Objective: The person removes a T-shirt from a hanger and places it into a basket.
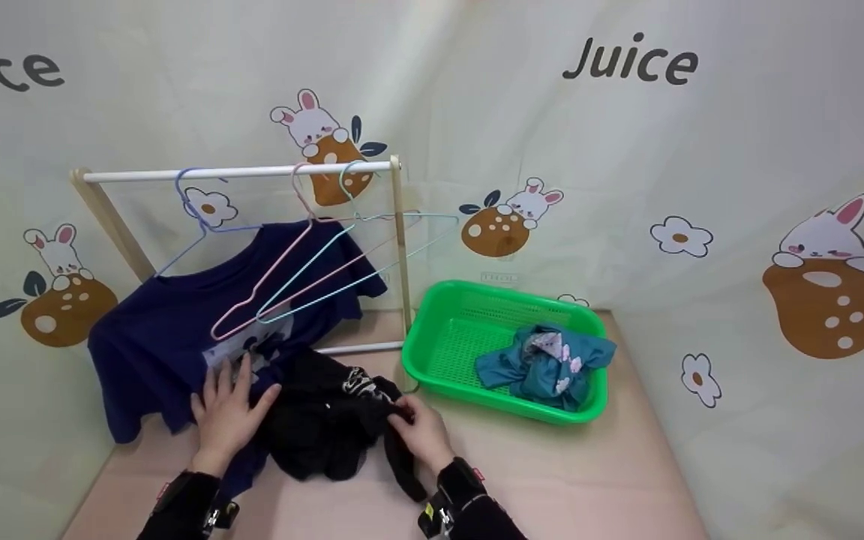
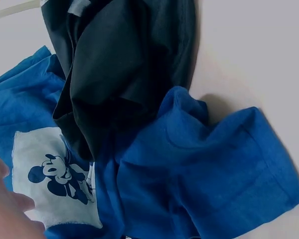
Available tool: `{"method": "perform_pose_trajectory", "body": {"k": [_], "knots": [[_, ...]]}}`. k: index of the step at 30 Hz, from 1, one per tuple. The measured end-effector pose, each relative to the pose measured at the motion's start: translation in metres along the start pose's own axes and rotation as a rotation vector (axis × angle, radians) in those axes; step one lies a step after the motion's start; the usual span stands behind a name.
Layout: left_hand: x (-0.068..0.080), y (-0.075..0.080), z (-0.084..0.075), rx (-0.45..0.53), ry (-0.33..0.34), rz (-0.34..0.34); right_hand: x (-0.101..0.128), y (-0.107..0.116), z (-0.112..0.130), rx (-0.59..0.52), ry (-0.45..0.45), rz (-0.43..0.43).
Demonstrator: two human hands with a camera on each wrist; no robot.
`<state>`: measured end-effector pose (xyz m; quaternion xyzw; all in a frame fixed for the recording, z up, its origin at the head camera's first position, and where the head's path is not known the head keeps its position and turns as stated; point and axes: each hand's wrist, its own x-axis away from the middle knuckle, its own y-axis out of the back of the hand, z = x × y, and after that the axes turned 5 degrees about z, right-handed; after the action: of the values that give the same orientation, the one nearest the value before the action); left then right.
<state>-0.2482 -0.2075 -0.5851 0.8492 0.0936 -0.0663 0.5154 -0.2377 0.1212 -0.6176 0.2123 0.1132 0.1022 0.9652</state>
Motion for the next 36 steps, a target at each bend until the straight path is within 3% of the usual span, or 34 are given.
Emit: {"method": "perform_pose_trajectory", "body": {"k": [3,6,15,19,24,30,36], "knots": [[0.001,0.001,0.001,-0.014,0.001,-0.007,-0.011,0.010,0.015,-0.262,-0.054,-0.053],[0.003,0.001,0.002,-0.022,0.009,0.009,-0.022,0.020,0.032,-0.426,-0.070,-0.093],[0.009,-0.004,0.004,-0.010,-0.001,0.033,-0.051,0.050,0.080,-0.859,-0.013,-0.184],[0.011,-0.007,0.007,-0.017,0.012,0.049,-0.057,0.070,0.108,-1.067,0.055,-0.184],[0.012,-0.009,0.010,-0.033,0.032,0.056,-0.062,0.101,0.144,-1.169,0.201,-0.217],[0.015,-0.011,0.012,-0.036,0.038,0.050,-0.075,0.147,0.183,-1.184,0.420,-0.362],[0.017,-0.014,0.014,-0.043,0.033,0.036,-0.091,0.194,0.205,-1.257,0.624,-0.459]]}}
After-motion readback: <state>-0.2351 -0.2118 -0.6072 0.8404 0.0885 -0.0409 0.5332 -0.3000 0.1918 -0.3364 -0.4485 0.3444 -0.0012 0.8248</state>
